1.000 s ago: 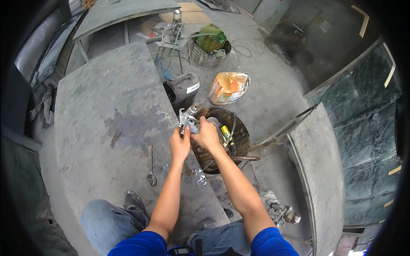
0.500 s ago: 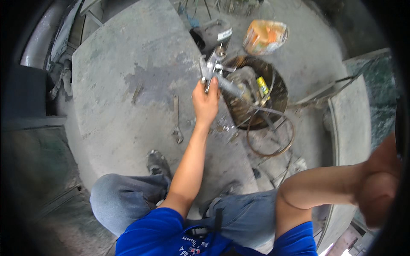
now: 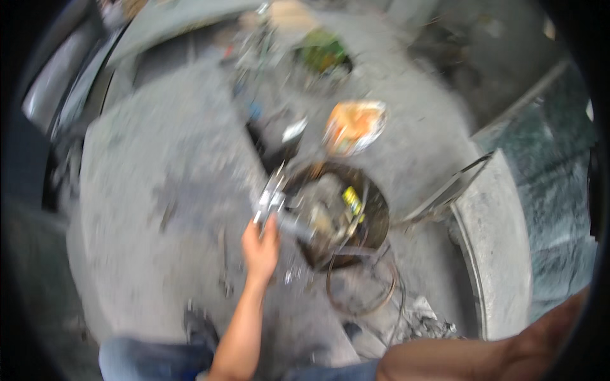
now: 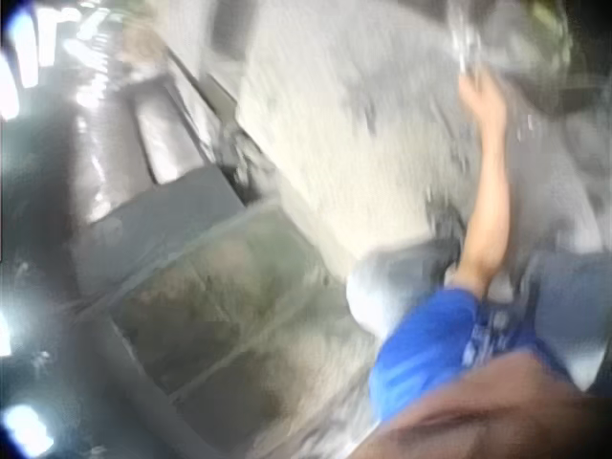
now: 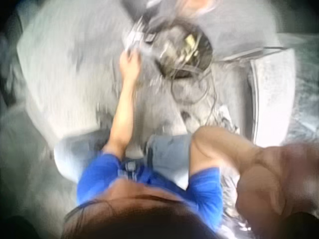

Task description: The person sits on the floor and uses a wrench to loosen and remove a nozzle from a spray gun. They then walk to a nearby table, apply glue to the nozzle, and return to the spray gun to reattach the nozzle.

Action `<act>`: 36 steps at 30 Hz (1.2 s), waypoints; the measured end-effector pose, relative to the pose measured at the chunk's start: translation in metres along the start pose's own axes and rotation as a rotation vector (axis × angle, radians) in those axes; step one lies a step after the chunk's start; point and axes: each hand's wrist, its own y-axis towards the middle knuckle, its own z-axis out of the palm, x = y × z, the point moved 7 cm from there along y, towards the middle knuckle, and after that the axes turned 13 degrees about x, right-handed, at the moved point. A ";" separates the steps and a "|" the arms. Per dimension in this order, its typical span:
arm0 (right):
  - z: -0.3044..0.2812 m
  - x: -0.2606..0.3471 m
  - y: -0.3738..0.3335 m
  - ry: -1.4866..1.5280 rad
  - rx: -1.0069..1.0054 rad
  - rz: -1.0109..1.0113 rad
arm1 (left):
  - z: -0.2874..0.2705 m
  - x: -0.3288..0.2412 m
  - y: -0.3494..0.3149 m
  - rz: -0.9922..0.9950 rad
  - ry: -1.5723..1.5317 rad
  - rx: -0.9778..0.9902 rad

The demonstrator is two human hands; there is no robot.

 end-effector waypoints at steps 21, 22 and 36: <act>0.112 0.036 -0.015 0.231 0.175 0.023 | 0.014 -0.005 0.005 0.045 -0.017 0.059; 0.137 0.047 -0.004 0.295 0.249 0.020 | 0.014 -0.009 0.006 0.043 0.026 0.082; 0.538 0.027 -0.246 0.867 1.456 0.112 | 0.011 0.030 0.012 -0.092 0.285 0.199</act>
